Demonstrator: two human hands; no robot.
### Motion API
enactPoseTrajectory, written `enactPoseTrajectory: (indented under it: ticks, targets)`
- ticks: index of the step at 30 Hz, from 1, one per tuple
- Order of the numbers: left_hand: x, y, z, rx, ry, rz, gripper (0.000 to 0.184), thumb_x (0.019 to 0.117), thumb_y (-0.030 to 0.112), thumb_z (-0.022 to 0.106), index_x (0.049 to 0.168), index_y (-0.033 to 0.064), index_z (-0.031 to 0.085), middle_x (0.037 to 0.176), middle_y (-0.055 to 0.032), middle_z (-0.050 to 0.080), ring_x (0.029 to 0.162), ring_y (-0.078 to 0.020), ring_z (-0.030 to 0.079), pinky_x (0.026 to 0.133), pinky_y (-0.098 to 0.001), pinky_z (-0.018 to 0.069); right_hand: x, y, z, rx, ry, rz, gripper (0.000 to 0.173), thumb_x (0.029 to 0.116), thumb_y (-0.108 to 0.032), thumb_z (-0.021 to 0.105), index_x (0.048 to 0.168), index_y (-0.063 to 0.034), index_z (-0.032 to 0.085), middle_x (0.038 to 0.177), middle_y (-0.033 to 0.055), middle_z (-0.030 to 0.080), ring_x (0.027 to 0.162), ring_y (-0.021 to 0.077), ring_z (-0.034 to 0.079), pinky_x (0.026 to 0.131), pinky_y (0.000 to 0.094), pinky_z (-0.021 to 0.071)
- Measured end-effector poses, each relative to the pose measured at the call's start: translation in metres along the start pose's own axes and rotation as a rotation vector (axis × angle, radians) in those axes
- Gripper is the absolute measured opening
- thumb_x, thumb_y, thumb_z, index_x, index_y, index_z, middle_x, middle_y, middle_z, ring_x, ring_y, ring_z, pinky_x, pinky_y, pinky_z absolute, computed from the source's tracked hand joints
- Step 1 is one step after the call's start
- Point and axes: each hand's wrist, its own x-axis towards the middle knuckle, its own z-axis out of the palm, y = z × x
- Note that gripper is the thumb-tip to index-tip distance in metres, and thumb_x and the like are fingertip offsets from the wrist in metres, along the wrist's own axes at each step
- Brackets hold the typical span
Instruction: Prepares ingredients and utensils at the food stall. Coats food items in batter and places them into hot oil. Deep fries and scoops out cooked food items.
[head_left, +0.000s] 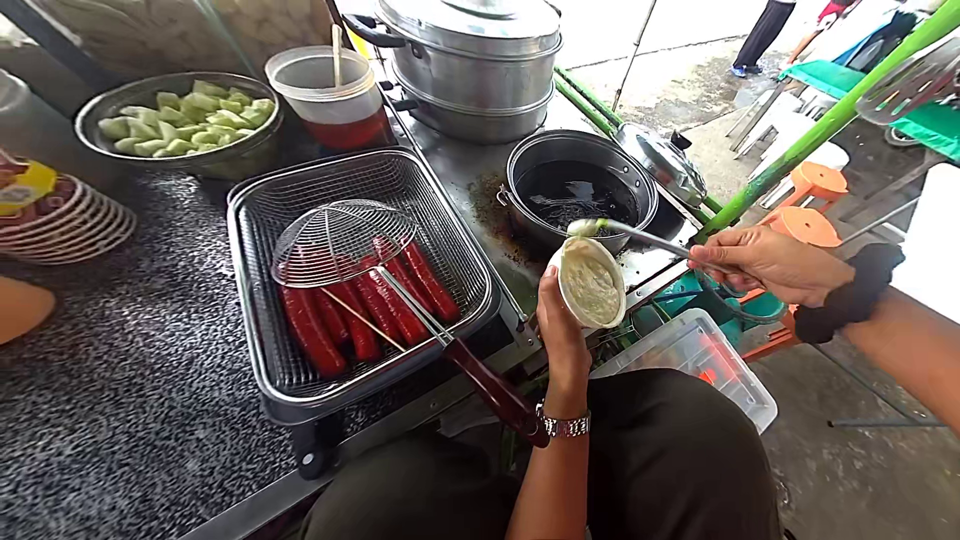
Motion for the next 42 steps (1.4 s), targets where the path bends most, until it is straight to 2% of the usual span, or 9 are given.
enactPoseTrajectory:
  ticks: [3, 6, 8, 13, 22, 27, 33, 38, 42]
  targets:
    - [-0.002, 0.002, 0.001, -0.047, 0.014, -0.068, 0.051, 0.1073, 0.050, 0.031, 0.132, 0.0158, 0.060, 0.110, -0.0107, 0.069, 0.096, -0.0215, 0.070, 0.077, -0.0406, 0.0591, 0.028, 0.006, -0.003, -0.193, 0.200, -0.009, 0.024, 0.1029, -0.022, 0.061, 0.083, -0.0088, 0.068, 0.058, -0.0046, 0.055, 0.043, 0.0013, 0.037, 0.042, 0.0174, 0.0300]
    - [-0.004, 0.009, 0.002, -0.091, 0.025, -0.131, 0.052, 0.1078, 0.052, 0.026, 0.135, 0.0185, 0.055, 0.111, -0.0140, 0.068, 0.093, -0.0267, 0.071, 0.070, -0.0445, 0.0600, 0.043, 0.012, -0.003, -0.691, 0.408, -0.243, 0.027, 0.0983, -0.028, 0.071, 0.094, -0.0010, 0.073, 0.084, 0.0154, 0.068, 0.077, 0.0314, 0.064, 0.070, 0.0570, 0.0475]
    - [-0.004, 0.012, 0.002, -0.134, 0.035, -0.132, 0.053, 0.1076, 0.053, 0.025, 0.132, 0.0181, 0.057, 0.108, -0.0143, 0.070, 0.091, -0.0277, 0.072, 0.068, -0.0456, 0.0606, 0.046, 0.019, 0.001, -0.973, 0.525, -0.506, 0.029, 0.0991, -0.028, 0.069, 0.098, 0.0007, 0.074, 0.095, 0.0226, 0.071, 0.090, 0.0437, 0.069, 0.071, 0.0654, 0.0499]
    - [-0.003, 0.015, 0.002, -0.179, 0.046, -0.121, 0.056, 0.1073, 0.054, 0.022, 0.131, 0.0181, 0.057, 0.110, -0.0145, 0.070, 0.094, -0.0305, 0.072, 0.071, -0.0495, 0.0605, 0.055, 0.029, 0.000, -1.317, 0.627, -0.912, 0.032, 0.1031, -0.025, 0.058, 0.098, 0.0019, 0.073, 0.095, 0.0242, 0.070, 0.086, 0.0469, 0.067, 0.066, 0.0572, 0.0505]
    - [-0.005, 0.018, -0.001, -0.190, -0.014, -0.143, 0.057, 0.1057, 0.056, 0.021, 0.131, 0.0199, 0.057, 0.108, -0.0147, 0.071, 0.088, -0.0303, 0.073, 0.065, -0.0466, 0.0606, 0.039, 0.007, -0.001, -1.013, 0.531, -0.839, 0.030, 0.0993, -0.027, 0.066, 0.100, 0.0011, 0.075, 0.101, 0.0235, 0.072, 0.096, 0.0423, 0.070, 0.077, 0.0600, 0.0548]
    - [-0.007, 0.017, -0.001, -0.171, -0.039, -0.141, 0.057, 0.1060, 0.059, 0.020, 0.129, 0.0235, 0.058, 0.107, -0.0076, 0.071, 0.092, -0.0219, 0.072, 0.069, -0.0393, 0.0607, -0.004, -0.034, -0.010, -0.952, 0.254, -1.073, 0.034, 0.0967, -0.037, 0.066, 0.091, -0.0051, 0.077, 0.085, 0.0113, 0.072, 0.074, 0.0206, 0.068, 0.063, 0.0401, 0.0526]
    - [-0.008, 0.018, 0.000, -0.131, -0.050, -0.153, 0.054, 0.1047, 0.061, 0.028, 0.128, 0.0240, 0.060, 0.105, -0.0076, 0.072, 0.090, -0.0218, 0.073, 0.069, -0.0388, 0.0612, -0.018, -0.054, -0.005, -1.208, 0.125, -1.205, 0.040, 0.0987, -0.041, 0.058, 0.081, -0.0097, 0.075, 0.072, 0.0053, 0.063, 0.066, 0.0214, 0.062, 0.051, 0.0371, 0.0428]
    - [-0.007, 0.015, -0.002, -0.061, -0.058, -0.077, 0.051, 0.1042, 0.057, 0.032, 0.127, 0.0225, 0.062, 0.103, -0.0048, 0.071, 0.090, -0.0183, 0.072, 0.070, -0.0372, 0.0608, -0.018, -0.052, 0.006, -1.195, 0.074, -1.092, 0.039, 0.0957, -0.045, 0.058, 0.076, -0.0137, 0.072, 0.070, -0.0006, 0.061, 0.062, 0.0151, 0.061, 0.049, 0.0349, 0.0419]
    - [-0.003, 0.009, -0.003, -0.006, -0.062, 0.013, 0.049, 0.1047, 0.052, 0.038, 0.133, 0.0189, 0.062, 0.111, -0.0057, 0.071, 0.098, -0.0164, 0.070, 0.079, -0.0369, 0.0600, -0.023, -0.037, 0.008, -0.766, 0.020, -0.673, 0.025, 0.0913, -0.036, 0.073, 0.075, -0.0172, 0.071, 0.066, -0.0083, 0.064, 0.054, 0.0013, 0.057, 0.047, 0.0201, 0.0434]
